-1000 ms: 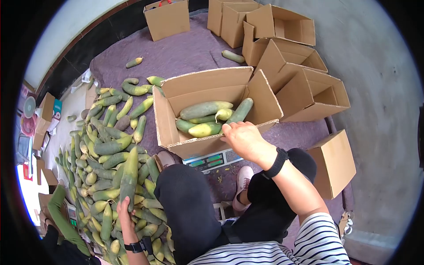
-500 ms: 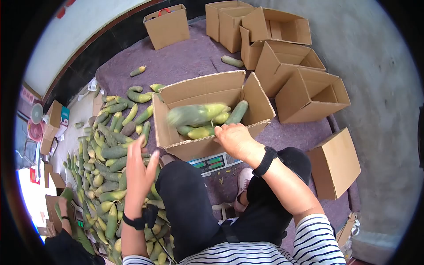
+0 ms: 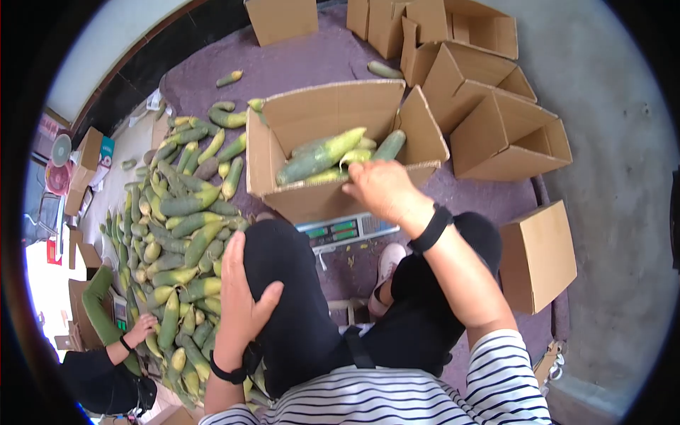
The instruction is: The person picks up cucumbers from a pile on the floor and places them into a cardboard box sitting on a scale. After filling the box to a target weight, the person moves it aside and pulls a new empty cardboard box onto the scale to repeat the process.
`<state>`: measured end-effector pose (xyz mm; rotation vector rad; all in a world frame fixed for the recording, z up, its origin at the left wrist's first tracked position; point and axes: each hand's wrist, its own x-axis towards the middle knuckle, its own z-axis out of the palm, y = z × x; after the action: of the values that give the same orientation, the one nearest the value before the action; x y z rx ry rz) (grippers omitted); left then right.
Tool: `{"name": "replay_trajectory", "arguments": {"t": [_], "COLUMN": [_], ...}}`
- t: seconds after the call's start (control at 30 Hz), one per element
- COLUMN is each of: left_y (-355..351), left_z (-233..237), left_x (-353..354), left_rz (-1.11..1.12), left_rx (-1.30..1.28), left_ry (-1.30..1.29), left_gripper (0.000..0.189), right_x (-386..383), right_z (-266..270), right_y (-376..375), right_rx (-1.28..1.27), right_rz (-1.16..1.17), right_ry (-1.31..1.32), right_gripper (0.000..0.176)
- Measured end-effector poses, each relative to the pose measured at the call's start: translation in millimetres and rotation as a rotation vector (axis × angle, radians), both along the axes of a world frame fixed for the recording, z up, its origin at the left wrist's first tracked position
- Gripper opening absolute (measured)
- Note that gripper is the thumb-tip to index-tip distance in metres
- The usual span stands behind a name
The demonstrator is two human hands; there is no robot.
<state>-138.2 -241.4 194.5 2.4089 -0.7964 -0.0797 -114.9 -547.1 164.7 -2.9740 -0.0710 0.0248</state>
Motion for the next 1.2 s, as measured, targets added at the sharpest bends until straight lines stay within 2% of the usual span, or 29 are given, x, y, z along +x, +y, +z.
{"name": "replay_trajectory", "arguments": {"t": [0.07,0.23,0.9,0.97,1.0,1.07,1.13,1.2], "left_y": [5.3,14.0,31.2,31.6,37.8,19.2,5.8,-6.7], "left_z": [-0.6,-0.1,10.6,30.7,35.8,74.9,97.7,107.5], "left_x": [-0.7,-5.4,-12.1,-7.8,1.1,7.5,21.7,43.6], "left_rz": [0.014,0.088,0.192,0.229,0.17,0.159,0.125,0.067], "left_rx": [0.0,-0.066,-0.129,-0.073,-0.051,-0.212,-0.382,-0.485], "left_ry": [0.004,0.042,0.051,0.232,0.138,0.221,0.278,0.304], "left_gripper": [0.084,0.08,0.073,0.07,0.066,0.063,0.061,0.058], "right_x": [-4.5,-6.3,-13.9,-14.3,-14.7,-14.1,-29.6,-50.0], "right_z": [-8.1,8.0,0.9,4.0,9.9,34.5,74.3,110.6], "right_y": [-4.1,-3.9,-9.5,-9.4,-10.7,-15.5,-26.5,-48.6], "right_rx": [0.044,0.179,0.116,0.143,0.14,0.342,0.434,0.462], "right_rz": [0.019,0.05,0.122,0.129,0.131,0.156,0.066,0.037], "right_ry": [-0.186,-0.451,-0.387,-0.452,-0.454,-0.71,-0.825,-0.894], "right_gripper": [0.028,0.023,0.018,0.016,0.016,0.013,0.007,0.008]}}
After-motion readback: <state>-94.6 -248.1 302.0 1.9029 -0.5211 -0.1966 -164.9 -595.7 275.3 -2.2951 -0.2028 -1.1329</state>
